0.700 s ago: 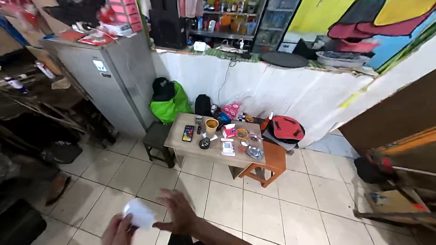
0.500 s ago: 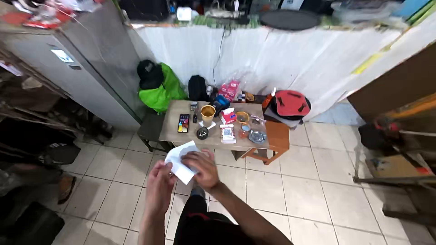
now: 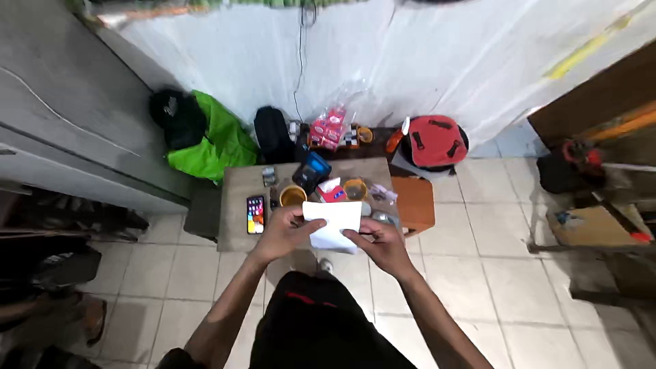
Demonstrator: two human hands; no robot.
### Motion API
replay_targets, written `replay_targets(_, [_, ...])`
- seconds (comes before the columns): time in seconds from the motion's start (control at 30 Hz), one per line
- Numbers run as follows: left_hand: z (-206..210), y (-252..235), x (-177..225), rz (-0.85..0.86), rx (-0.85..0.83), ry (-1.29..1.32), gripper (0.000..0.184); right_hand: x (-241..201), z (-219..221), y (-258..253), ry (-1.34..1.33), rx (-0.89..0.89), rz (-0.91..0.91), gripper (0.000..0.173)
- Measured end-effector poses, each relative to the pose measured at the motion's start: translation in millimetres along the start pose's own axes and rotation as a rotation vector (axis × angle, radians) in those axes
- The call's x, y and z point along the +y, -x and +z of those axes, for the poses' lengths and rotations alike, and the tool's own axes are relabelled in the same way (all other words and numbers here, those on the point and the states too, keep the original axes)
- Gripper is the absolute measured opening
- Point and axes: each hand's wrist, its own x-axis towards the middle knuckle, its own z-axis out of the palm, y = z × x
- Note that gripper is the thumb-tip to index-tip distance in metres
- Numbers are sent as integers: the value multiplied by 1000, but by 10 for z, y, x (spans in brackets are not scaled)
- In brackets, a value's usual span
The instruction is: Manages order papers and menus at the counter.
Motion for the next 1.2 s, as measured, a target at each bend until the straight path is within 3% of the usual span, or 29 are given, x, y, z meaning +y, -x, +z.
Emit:
replay_targets(0.27, [-1656, -1788, 1008, 275, 185, -516, 16, -706, -719, -2052, 376, -30, -161, 20])
replay_targets(0.37, [-2361, -2593, 1147, 259, 333, -490, 24, -965, -830, -2765, 508, -51, -224, 20])
replay_targets(0.53, [-3459, -3933, 1100, 163, 510, -494, 37, -1216, -674, -4074, 745, -121, -361, 21])
replay_targets(0.67, [-4189, -4820, 1032, 115, 588, -609, 44, -1276, -404, -5561, 945, -139, -453, 22])
replay_targets(0.73, [-4428, -5093, 923, 73, 610, -542, 45, -1269, -252, -6320, 1197, -166, -556, 25])
replay_targets(0.8, [-4608, -5305, 794, 51, 619, -368, 44, -1340, -72, -7064, 1283, -178, -510, 30])
replay_targets(0.87, [-4681, -5403, 674, 26, 588, -156, 42, -1331, 160, -7660, 1186, -95, -411, 38])
replay_targets(0.97, [-4735, -5378, 642, 40, 527, 142, 39, -1364, 551, -8426, 954, 78, -389, 66])
replay_targets(1.07, [-4756, -5349, 435, 68, 472, 229, 35, -1268, 832, -8965, 660, 151, -389, 93])
replay_targets(1.13, [-4813, -5402, 328, 91, 429, 241, 33, -1224, 990, -9182, 425, 267, -348, 99])
replay_targets(1.2, [-4884, -5500, 288, 94, 406, 257, 32, -1162, 1107, -9309, 286, 408, -307, 87])
